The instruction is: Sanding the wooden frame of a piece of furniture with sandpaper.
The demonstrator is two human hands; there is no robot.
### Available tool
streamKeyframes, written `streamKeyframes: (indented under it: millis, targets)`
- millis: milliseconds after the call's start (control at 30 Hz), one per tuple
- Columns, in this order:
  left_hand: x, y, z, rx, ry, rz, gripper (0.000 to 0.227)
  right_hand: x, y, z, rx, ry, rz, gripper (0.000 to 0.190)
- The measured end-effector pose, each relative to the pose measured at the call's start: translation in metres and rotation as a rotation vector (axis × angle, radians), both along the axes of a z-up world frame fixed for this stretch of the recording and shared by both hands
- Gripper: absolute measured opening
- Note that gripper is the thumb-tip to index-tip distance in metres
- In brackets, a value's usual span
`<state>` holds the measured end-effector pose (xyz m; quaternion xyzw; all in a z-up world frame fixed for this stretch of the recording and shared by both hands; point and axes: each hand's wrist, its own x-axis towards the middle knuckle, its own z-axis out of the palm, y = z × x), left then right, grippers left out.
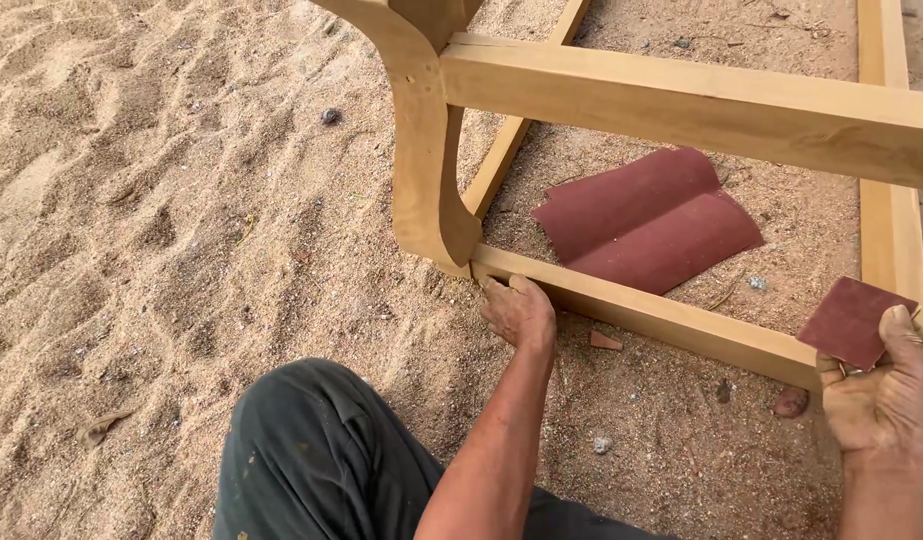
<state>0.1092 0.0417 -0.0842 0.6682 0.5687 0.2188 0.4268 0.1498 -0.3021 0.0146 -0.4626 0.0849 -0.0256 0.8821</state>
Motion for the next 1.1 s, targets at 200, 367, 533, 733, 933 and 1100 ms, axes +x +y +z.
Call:
streamKeyframes:
  millis: [200, 367, 533, 733, 933, 1100]
  targets:
    - [-0.078, -0.072, 0.068, 0.126, 0.023, -0.261, 0.054, -0.007, -0.001, 0.013, 0.057, 0.061, -0.026, 0.032]
    - [-0.107, -0.084, 0.073, -0.158, -0.036, -0.307, 0.059, -0.027, 0.013, 0.064, 0.09, 0.149, -0.14, 0.037]
    - [-0.099, -0.073, 0.081, -0.288, -0.047, -0.223, 0.05, -0.024, 0.011, 0.065, 0.104, 0.163, -0.127, 0.04]
    - [-0.012, -0.059, 0.067, -0.278, -0.599, 0.109, 0.084, -0.026, 0.014, 0.073, 0.085, 0.209, -0.154, 0.041]
    - [0.06, -0.15, 0.065, -0.259, -0.616, 0.226, 0.111, -0.017, 0.003, 0.063, 0.157, 0.181, -0.107, 0.042]
    - [0.07, -0.243, 0.081, -0.498, -0.505, 0.172, 0.122, -0.004, -0.017, 0.043, 0.224, 0.127, -0.031, 0.04]
